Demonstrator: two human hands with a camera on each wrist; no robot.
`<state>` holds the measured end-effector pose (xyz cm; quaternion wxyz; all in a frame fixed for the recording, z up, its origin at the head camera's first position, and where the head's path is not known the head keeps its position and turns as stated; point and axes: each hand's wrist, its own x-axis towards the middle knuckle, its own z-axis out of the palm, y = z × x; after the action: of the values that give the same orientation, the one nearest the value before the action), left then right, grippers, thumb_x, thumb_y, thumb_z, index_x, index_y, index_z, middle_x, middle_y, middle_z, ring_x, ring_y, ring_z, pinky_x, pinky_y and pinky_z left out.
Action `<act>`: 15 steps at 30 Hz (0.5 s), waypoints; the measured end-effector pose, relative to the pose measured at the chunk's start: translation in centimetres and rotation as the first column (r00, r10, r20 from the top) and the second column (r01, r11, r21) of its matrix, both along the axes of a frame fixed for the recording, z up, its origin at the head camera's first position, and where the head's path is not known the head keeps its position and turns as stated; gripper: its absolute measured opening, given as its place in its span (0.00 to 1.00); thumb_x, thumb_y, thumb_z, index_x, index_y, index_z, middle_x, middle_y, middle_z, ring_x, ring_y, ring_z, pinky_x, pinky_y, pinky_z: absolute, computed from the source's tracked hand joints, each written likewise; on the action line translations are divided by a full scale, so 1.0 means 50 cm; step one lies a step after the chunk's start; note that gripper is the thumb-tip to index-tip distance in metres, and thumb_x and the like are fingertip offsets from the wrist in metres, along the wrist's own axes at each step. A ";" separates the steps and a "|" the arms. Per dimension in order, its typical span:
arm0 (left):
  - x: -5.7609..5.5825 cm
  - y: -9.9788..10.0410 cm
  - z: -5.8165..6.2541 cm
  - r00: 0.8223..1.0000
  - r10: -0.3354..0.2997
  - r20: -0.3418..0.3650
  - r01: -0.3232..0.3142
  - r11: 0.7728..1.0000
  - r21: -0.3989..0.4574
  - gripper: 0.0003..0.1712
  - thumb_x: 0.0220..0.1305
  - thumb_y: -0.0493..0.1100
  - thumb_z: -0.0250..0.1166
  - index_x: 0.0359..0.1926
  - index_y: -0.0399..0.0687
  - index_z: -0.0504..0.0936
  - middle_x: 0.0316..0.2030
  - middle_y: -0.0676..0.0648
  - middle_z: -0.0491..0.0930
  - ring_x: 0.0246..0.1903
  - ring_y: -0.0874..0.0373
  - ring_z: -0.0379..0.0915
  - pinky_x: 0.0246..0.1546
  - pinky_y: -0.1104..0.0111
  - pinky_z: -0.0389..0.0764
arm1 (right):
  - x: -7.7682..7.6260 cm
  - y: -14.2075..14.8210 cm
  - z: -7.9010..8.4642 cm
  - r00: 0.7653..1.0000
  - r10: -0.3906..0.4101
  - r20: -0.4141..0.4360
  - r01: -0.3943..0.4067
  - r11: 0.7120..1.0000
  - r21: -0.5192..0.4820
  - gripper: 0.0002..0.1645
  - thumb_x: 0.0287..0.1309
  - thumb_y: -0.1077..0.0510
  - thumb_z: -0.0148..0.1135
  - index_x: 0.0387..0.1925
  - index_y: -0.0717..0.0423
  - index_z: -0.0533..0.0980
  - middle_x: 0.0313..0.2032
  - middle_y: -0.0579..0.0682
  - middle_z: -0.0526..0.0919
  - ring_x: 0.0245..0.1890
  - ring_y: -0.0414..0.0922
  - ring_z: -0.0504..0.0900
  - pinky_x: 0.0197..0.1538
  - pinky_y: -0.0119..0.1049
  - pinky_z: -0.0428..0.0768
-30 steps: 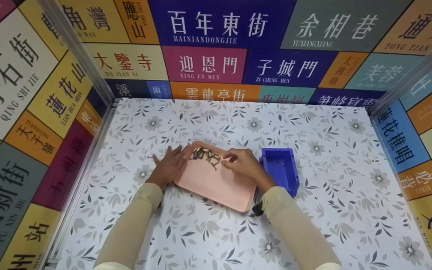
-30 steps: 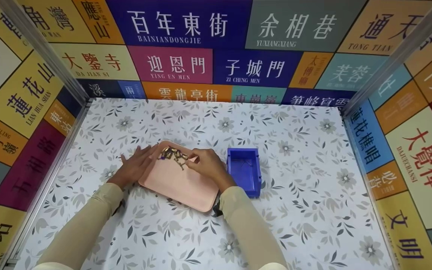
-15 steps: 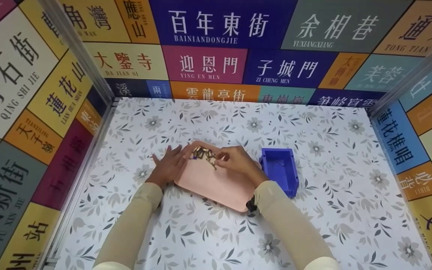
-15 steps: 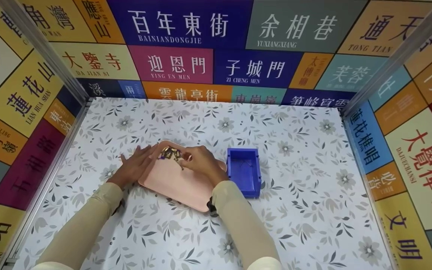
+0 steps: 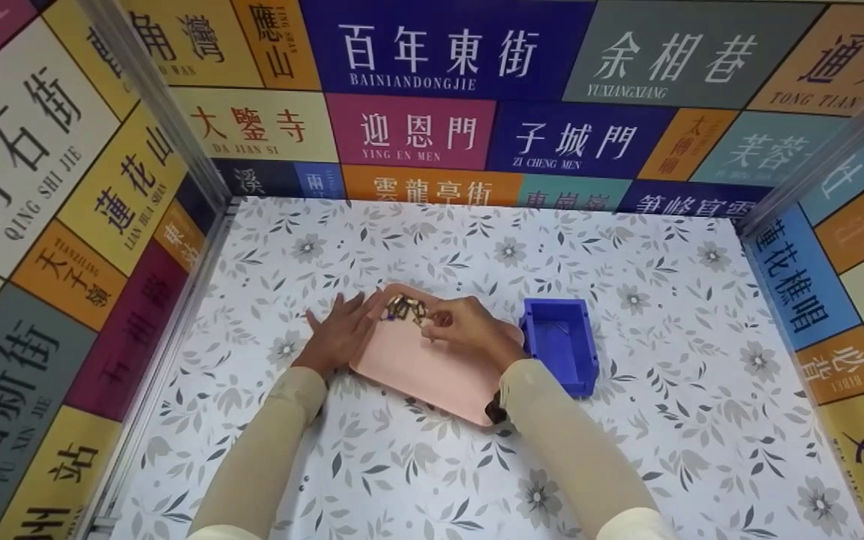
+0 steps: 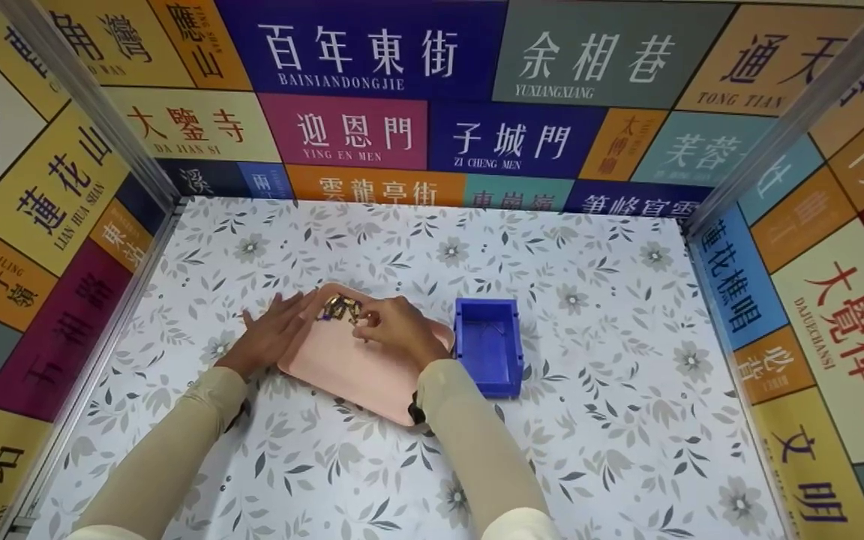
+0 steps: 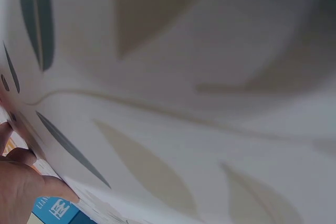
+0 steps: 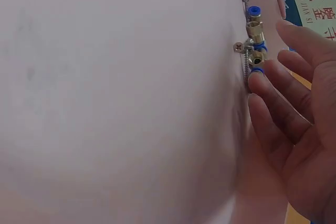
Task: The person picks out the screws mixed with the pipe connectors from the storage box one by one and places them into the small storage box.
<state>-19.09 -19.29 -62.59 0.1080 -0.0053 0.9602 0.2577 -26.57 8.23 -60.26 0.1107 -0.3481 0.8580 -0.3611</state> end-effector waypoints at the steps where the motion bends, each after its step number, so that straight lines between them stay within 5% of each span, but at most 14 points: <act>1: 0.000 0.000 -0.001 1.000 0.004 0.006 -0.004 1.000 -0.002 0.33 0.78 0.71 0.29 0.79 0.81 0.49 0.81 0.52 0.53 0.81 0.37 0.35 0.65 0.21 0.25 | 0.000 -0.001 -0.003 1.000 0.000 0.003 0.000 1.000 0.010 0.15 0.57 0.50 0.76 0.42 0.56 0.88 0.32 0.47 0.90 0.33 0.40 0.85 0.38 0.34 0.84; 8: -0.002 0.002 -0.002 1.000 0.010 0.008 -0.010 1.000 -0.006 0.32 0.77 0.72 0.29 0.79 0.84 0.47 0.81 0.52 0.52 0.81 0.35 0.33 0.65 0.22 0.25 | 0.004 -0.005 -0.008 1.000 0.002 0.009 -0.002 0.999 0.037 0.17 0.50 0.51 0.81 0.39 0.54 0.87 0.31 0.46 0.88 0.31 0.38 0.81 0.38 0.33 0.81; 15: 0.001 0.002 -0.003 1.000 0.012 -0.001 -0.012 1.000 0.012 0.32 0.78 0.71 0.30 0.79 0.83 0.49 0.81 0.52 0.53 0.81 0.36 0.34 0.66 0.22 0.24 | 0.005 -0.002 -0.015 0.997 0.015 -0.078 -0.010 0.998 0.068 0.18 0.46 0.56 0.83 0.40 0.56 0.88 0.32 0.49 0.88 0.33 0.41 0.83 0.41 0.37 0.83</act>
<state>-19.04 -19.19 -62.76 0.1059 -0.0101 0.9586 0.2642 -26.34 8.11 -61.02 0.0909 -0.3634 0.8713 -0.3171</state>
